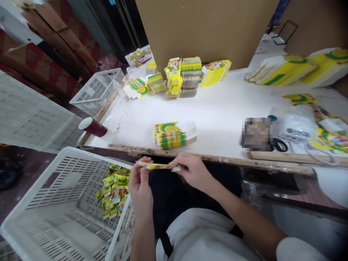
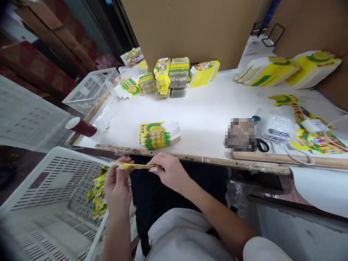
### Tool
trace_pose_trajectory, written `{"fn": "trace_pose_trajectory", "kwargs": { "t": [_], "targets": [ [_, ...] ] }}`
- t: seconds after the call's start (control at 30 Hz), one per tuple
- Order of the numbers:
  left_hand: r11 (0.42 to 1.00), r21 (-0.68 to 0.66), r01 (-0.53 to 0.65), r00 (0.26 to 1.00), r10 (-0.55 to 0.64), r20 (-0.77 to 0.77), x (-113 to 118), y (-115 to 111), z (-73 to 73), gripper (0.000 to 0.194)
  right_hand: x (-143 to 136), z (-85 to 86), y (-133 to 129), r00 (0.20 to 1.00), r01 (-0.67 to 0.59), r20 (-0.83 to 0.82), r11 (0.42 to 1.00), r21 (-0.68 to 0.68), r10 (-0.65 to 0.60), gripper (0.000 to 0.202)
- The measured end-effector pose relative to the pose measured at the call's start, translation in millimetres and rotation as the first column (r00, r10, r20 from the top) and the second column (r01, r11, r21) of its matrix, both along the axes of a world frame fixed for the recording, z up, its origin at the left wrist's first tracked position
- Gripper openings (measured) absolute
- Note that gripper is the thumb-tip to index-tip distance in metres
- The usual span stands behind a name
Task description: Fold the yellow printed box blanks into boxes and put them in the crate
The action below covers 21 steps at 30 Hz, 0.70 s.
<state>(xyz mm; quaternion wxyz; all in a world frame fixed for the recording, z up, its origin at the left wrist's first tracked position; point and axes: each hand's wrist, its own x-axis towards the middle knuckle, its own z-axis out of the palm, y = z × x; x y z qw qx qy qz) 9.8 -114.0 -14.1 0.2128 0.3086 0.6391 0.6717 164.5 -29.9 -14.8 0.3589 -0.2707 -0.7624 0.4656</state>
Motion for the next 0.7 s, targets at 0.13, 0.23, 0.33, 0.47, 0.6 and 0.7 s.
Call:
{"fn": "trace_pose_trajectory", "kwargs": {
  "t": [0.13, 0.23, 0.33, 0.47, 0.6, 0.7],
  "targets": [
    [0.961, -0.205, 0.183, 0.873, -0.255, -0.415, -12.4, -8.9, 27.0, 0.080, 16.6, 11.8, 8.9, 0.950, -0.133, 0.312, 0.906, 0.403, 0.000, 0.023],
    [0.775, -0.525, 0.352, 0.722, -0.582, -0.374, -4.2, -6.0, 30.7, 0.090, 18.1, 18.7, 6.4, 0.944, -0.232, 0.323, 0.838, 0.495, 0.070, 0.023],
    [0.705, -0.556, 0.440, 0.730, -0.641, -0.235, 11.8, 0.9, 21.0, 0.055, 16.0, 20.3, 3.0, 0.988, -0.073, 0.153, 0.893, 0.445, 0.004, 0.029],
    [0.787, -0.517, 0.337, 0.797, -0.530, -0.288, 25.9, 4.2, 8.9, 0.050, 9.5, 13.0, -1.4, 0.982, 0.140, -0.127, 0.990, 0.003, -0.138, 0.074],
    [0.851, -0.460, 0.255, 0.730, -0.481, -0.485, 26.8, 4.4, 4.0, 0.062, 0.7, 3.4, -4.7, 0.947, -0.239, -0.312, 0.810, -0.535, 0.073, 0.056],
    [0.864, -0.391, 0.319, 0.637, -0.500, -0.586, 26.2, 4.3, -0.6, 0.070, -0.6, 0.5, -2.7, 0.900, -0.410, -0.405, 0.629, -0.660, 0.163, 0.055]
  ]
}}
